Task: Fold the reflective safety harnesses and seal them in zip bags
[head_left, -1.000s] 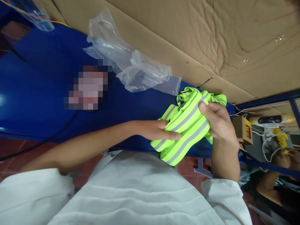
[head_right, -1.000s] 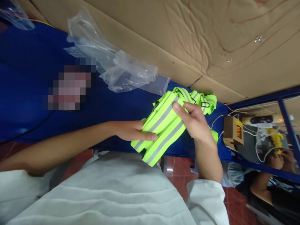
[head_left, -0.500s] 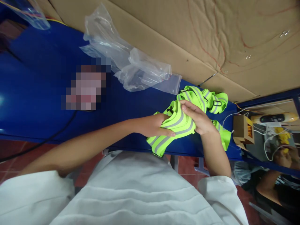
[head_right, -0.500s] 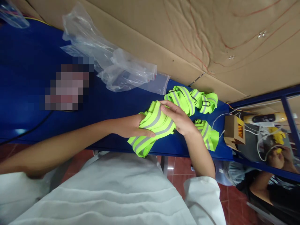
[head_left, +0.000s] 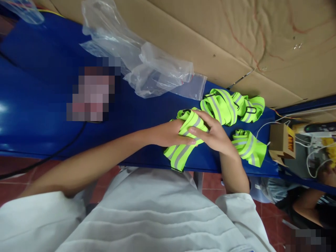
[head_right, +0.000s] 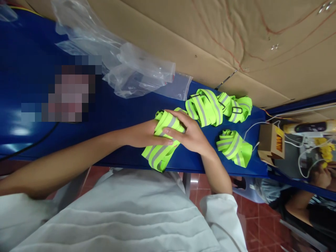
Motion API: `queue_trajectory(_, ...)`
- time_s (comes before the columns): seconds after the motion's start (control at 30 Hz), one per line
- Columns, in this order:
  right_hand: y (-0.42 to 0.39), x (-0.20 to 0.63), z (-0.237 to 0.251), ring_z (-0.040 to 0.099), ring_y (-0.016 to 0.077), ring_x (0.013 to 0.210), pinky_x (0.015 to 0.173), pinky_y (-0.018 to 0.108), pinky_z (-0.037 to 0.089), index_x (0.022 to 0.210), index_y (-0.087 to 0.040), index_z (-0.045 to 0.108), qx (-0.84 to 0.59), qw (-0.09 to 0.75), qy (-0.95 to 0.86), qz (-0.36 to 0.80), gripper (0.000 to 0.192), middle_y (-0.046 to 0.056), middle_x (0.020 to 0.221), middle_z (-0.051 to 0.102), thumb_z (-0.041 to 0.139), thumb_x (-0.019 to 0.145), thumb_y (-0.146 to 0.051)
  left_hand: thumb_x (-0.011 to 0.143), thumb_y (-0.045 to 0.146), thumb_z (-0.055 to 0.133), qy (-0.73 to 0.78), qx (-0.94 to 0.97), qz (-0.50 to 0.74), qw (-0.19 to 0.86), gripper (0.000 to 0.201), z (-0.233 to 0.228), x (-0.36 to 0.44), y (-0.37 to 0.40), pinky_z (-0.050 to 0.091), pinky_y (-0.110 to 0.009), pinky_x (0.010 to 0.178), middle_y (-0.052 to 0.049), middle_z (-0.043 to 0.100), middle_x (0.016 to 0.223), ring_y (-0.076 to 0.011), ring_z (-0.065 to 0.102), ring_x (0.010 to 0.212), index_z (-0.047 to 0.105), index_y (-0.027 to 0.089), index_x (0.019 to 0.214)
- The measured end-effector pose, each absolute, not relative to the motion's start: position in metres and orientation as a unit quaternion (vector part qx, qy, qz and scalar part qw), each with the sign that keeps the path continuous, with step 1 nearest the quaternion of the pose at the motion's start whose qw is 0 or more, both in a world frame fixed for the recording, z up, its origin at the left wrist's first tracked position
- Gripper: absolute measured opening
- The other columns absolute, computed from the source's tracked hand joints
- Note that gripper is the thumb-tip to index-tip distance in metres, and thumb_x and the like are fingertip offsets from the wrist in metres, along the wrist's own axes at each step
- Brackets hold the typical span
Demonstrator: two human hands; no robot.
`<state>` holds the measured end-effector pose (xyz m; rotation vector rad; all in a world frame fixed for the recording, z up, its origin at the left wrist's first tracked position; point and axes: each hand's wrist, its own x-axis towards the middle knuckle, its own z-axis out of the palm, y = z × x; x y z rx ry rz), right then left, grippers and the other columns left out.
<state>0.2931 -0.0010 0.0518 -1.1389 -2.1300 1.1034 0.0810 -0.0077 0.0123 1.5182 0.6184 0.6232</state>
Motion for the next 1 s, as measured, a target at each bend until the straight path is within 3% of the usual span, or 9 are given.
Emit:
queue_trajectory(0.17, -0.004, 0.288, 0.059, 0.067, 0.0276, 0.130, 0.118, 0.046, 0.050, 0.135, -0.029, 0.072, -0.435, 0.308, -0.781, 0.325, 0.049, 0.007, 0.137, 0.073, 0.072, 0.095, -0.056, 0.077, 0.040, 0.087, 0.286, 0.574, 0.232, 0.731, 0.053, 0.019, 0.089, -0.013, 0.060, -0.035, 0.082, -0.008, 0.077, 0.105, -0.0247, 0.074, 0.096, 0.068, 0.014, 0.119)
queue_trajectory(0.3, -0.005, 0.294, 0.084, 0.066, 0.0292, 0.133, 0.118, 0.047, 0.051, 0.133, -0.031, 0.074, -0.450, 0.338, -0.768, 0.305, 0.045, 0.005, 0.137, 0.073, 0.075, 0.094, -0.054, 0.076, 0.034, 0.090, 0.273, 0.530, 0.321, 0.736, 0.079, 0.028, 0.094, -0.017, 0.060, -0.038, 0.094, -0.010, 0.075, 0.127, -0.0275, 0.072, 0.113, 0.057, 0.018, 0.145)
queue_trajectory(0.37, -0.006, 0.298, 0.100, 0.071, 0.0293, 0.123, 0.109, 0.045, 0.058, 0.127, -0.031, 0.076, -0.457, 0.335, -0.747, 0.347, 0.041, 0.004, 0.128, 0.077, 0.076, 0.093, -0.054, 0.083, 0.033, 0.086, 0.236, 0.538, 0.304, 0.750, 0.064, 0.035, 0.092, -0.017, 0.060, -0.038, 0.099, -0.011, 0.076, 0.128, -0.0274, 0.072, 0.116, 0.062, 0.016, 0.140)
queue_trajectory(0.43, -0.006, 0.301, 0.114, 0.077, 0.0265, 0.101, 0.088, 0.041, 0.065, 0.118, -0.029, 0.078, -0.455, 0.316, -0.713, 0.430, 0.036, 0.003, 0.109, 0.080, 0.075, 0.093, -0.054, 0.091, 0.034, 0.079, 0.191, 0.547, 0.243, 0.778, 0.044, 0.043, 0.089, -0.018, 0.059, -0.039, 0.102, -0.012, 0.077, 0.128, -0.0283, 0.073, 0.118, 0.071, 0.014, 0.129)
queue_trajectory(0.53, -0.001, 0.302, 0.125, 0.075, 0.0196, 0.074, 0.062, 0.030, 0.061, 0.105, -0.024, 0.078, -0.453, 0.297, -0.666, 0.512, 0.034, 0.001, 0.089, 0.078, 0.072, 0.096, -0.056, 0.094, 0.040, 0.077, 0.165, 0.510, 0.206, 0.819, 0.042, 0.052, 0.086, -0.022, 0.060, -0.041, 0.103, -0.013, 0.077, 0.130, -0.0304, 0.074, 0.121, 0.073, 0.015, 0.129)
queue_trajectory(0.67, 0.009, 0.298, 0.129, 0.075, 0.0185, 0.087, 0.075, 0.030, 0.062, 0.102, -0.021, 0.077, -0.466, 0.299, -0.701, 0.449, 0.036, 0.002, 0.097, 0.079, 0.074, 0.094, -0.056, 0.082, 0.048, 0.089, 0.187, 0.439, 0.228, 0.849, 0.055, 0.051, 0.088, -0.027, 0.065, -0.043, 0.093, -0.016, 0.080, 0.118, -0.0317, 0.078, 0.109, 0.075, 0.013, 0.122)
queue_trajectory(0.8, 0.007, 0.297, 0.132, 0.073, 0.0195, 0.088, 0.082, 0.033, 0.063, 0.101, -0.024, 0.079, -0.483, 0.276, -0.737, 0.384, 0.037, 0.000, 0.092, 0.077, 0.073, 0.093, -0.061, 0.074, 0.044, 0.095, 0.194, 0.444, 0.190, 0.854, 0.051, 0.044, 0.086, -0.026, 0.065, -0.037, 0.086, -0.014, 0.082, 0.107, -0.0260, 0.079, 0.096, 0.077, 0.012, 0.110)
queue_trajectory(0.9, 0.002, 0.304, 0.133, 0.073, 0.0207, 0.087, 0.079, 0.035, 0.062, 0.100, -0.028, 0.079, -0.492, 0.280, -0.734, 0.374, 0.035, -0.001, 0.092, 0.076, 0.071, 0.094, -0.061, 0.080, 0.056, 0.089, 0.207, 0.471, 0.160, 0.842, 0.053, 0.041, 0.081, -0.024, 0.064, -0.034, 0.086, -0.012, 0.081, 0.108, -0.0243, 0.078, 0.095, 0.078, 0.014, 0.109)
queue_trajectory(1.0, -0.001, 0.313, 0.129, 0.073, 0.0222, 0.089, 0.079, 0.037, 0.061, 0.104, -0.030, 0.080, -0.500, 0.310, -0.717, 0.375, 0.033, -0.001, 0.098, 0.077, 0.072, 0.094, -0.060, 0.082, 0.080, 0.072, 0.234, 0.495, 0.160, 0.821, 0.070, 0.038, 0.080, -0.025, 0.061, -0.032, 0.089, -0.009, 0.082, 0.110, -0.0250, 0.077, 0.100, 0.079, 0.017, 0.110)
